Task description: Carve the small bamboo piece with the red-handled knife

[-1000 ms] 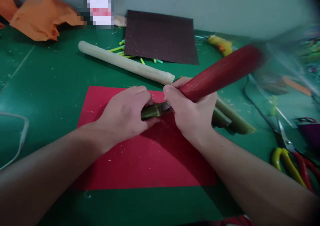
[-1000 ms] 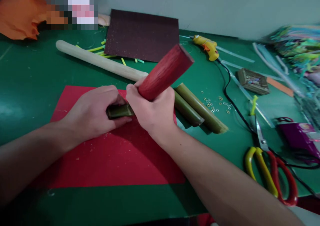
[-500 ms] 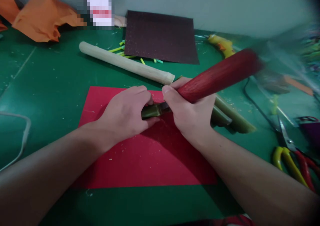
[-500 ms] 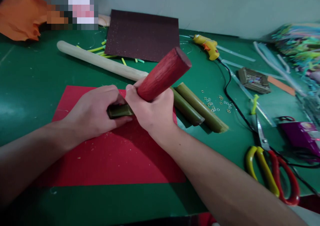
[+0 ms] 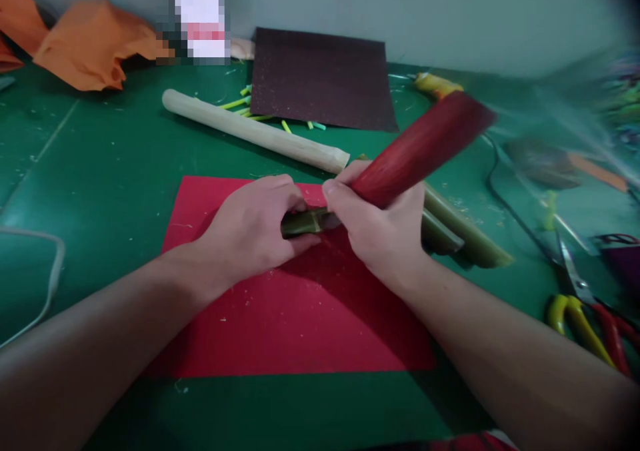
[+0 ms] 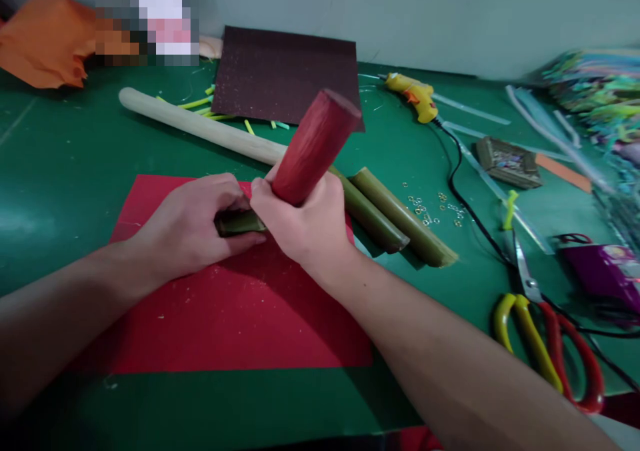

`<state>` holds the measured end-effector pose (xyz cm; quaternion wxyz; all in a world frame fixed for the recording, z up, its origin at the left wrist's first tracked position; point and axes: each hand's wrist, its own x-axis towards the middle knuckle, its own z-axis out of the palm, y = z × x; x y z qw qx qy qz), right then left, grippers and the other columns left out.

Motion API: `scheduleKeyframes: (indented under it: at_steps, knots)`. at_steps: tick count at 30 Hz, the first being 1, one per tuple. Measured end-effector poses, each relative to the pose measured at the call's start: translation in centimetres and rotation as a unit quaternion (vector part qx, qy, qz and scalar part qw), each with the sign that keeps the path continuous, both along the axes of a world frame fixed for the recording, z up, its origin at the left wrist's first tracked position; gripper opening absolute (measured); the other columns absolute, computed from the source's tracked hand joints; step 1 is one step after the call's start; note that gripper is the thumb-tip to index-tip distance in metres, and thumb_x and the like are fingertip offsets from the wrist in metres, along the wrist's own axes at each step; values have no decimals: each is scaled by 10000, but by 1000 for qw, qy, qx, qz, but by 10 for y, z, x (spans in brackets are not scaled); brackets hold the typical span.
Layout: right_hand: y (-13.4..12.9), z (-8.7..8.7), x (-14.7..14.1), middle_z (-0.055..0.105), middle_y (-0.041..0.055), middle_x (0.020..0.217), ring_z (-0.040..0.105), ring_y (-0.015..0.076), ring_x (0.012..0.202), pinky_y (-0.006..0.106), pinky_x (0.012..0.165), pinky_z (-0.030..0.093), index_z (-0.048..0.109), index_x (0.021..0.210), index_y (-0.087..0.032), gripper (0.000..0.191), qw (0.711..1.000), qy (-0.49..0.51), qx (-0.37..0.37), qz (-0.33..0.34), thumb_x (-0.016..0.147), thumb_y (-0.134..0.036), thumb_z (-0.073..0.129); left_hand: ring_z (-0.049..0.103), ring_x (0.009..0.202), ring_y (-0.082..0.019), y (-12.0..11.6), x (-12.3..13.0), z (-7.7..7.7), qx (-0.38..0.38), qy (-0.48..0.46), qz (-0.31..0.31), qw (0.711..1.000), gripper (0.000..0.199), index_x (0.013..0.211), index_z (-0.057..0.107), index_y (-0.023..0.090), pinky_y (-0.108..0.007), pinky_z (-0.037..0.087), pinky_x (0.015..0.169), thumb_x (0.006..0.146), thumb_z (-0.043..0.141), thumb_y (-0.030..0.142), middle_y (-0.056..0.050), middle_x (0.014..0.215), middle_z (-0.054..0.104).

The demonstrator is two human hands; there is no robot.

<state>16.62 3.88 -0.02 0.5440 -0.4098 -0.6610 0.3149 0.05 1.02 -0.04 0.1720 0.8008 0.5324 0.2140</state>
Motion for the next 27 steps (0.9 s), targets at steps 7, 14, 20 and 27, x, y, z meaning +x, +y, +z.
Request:
scheduleKeyframes:
  at_steps: [7, 14, 20, 27]
  knots:
    - [-1, 1, -1, 597, -35, 596, 595, 141, 570, 310, 544, 524, 563, 611, -261, 259, 999, -12, 13, -28, 799, -121, 673, 464, 699, -169, 1, -3, -1, 7, -1, -10, 1000, 286, 791, 599, 173, -322, 311, 609, 843, 745, 414, -15, 777, 532]
    - [-2, -2, -1, 568, -40, 567, 541, 126, 511, 292, 488, 492, 563, 592, -263, 255, 1000, 6, 11, -27, 782, -129, 667, 493, 729, -175, 1, -3, -2, 7, -6, -8, 1000, 292, 799, 611, 171, -325, 327, 625, 843, 747, 425, -19, 795, 560]
    - [-2, 0, -1, 560, -40, 555, 545, 131, 515, 291, 493, 508, 548, 572, -263, 271, 999, -10, 8, -30, 773, -137, 678, 485, 700, -164, 1, -3, 0, 2, -10, -8, 1000, 284, 786, 606, 180, -316, 323, 608, 834, 753, 419, -20, 794, 573]
    - [-2, -2, -1, 581, -40, 579, 564, 134, 529, 299, 517, 520, 575, 611, -265, 246, 999, 9, 21, -33, 793, -149, 693, 497, 730, -181, 1, -3, 1, -8, 11, -3, 1000, 280, 797, 607, 176, -327, 329, 629, 835, 740, 420, -28, 797, 565]
